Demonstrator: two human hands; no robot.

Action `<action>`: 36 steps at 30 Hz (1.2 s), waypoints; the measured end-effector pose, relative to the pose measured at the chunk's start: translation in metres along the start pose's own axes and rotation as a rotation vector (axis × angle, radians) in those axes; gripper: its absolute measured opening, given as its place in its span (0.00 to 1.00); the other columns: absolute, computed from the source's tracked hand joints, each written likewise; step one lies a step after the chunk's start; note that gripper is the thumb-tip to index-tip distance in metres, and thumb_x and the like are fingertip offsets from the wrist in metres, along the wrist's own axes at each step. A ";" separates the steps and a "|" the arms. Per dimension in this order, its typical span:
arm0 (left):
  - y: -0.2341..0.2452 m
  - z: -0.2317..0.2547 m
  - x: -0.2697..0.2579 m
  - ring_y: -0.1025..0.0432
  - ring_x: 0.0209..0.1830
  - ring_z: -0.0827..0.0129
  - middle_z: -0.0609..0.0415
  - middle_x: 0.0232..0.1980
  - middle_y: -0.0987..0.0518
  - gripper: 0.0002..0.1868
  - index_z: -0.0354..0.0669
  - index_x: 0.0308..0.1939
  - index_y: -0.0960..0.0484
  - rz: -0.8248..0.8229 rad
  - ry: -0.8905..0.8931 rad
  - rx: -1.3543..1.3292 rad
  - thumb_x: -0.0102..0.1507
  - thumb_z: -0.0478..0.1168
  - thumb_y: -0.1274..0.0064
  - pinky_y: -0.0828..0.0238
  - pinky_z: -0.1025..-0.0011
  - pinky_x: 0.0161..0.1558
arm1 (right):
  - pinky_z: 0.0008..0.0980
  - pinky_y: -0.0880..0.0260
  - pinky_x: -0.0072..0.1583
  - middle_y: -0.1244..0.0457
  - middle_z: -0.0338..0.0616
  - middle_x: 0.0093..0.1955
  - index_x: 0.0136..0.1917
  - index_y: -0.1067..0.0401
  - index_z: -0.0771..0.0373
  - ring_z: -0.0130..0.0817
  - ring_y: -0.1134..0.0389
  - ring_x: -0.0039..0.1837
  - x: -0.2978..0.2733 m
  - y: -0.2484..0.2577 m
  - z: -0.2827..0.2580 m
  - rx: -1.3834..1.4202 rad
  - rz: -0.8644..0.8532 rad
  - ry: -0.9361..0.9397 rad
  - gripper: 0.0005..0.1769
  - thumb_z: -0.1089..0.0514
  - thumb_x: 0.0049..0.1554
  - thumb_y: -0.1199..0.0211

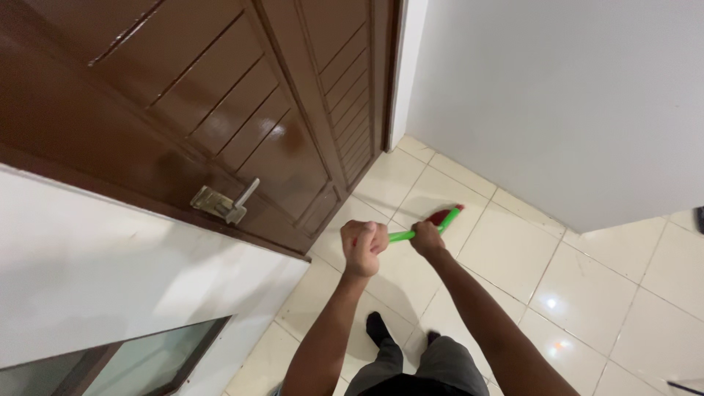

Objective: The person holds a broom and sweeps the tiled floor near a doorway and a wall, gathering debris into a pile.

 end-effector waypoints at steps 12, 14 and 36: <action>0.031 -0.101 -0.051 0.50 0.13 0.71 0.58 0.13 0.46 0.24 0.46 0.17 0.48 0.506 0.187 -0.099 0.69 0.38 0.65 0.46 0.66 0.20 | 0.51 0.24 0.57 0.30 0.58 0.51 0.49 0.22 0.64 0.55 0.27 0.57 -0.030 0.035 0.086 -0.248 -0.182 -0.172 0.08 0.61 0.59 0.40; 0.040 -0.096 -0.055 0.51 0.12 0.71 0.59 0.13 0.46 0.24 0.48 0.17 0.47 0.586 0.225 -0.115 0.70 0.39 0.65 0.45 0.66 0.20 | 0.52 0.24 0.57 0.31 0.60 0.52 0.49 0.22 0.64 0.56 0.27 0.57 -0.030 0.028 0.079 -0.278 -0.202 -0.143 0.09 0.60 0.60 0.40; 0.014 -0.045 0.040 0.48 0.17 0.69 0.56 0.16 0.41 0.28 0.44 0.17 0.48 0.571 -0.103 0.191 0.75 0.37 0.68 0.47 0.67 0.28 | 0.50 0.25 0.56 0.30 0.59 0.46 0.43 0.24 0.66 0.57 0.27 0.53 0.124 0.017 -0.015 -0.257 -0.166 0.333 0.10 0.56 0.55 0.33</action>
Point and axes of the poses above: each hand's wrist, its own x-axis towards the middle knuckle, its own y-axis out of the back of the hand, z = x × y, the point moved 4 cm from there along x, towards the middle knuckle
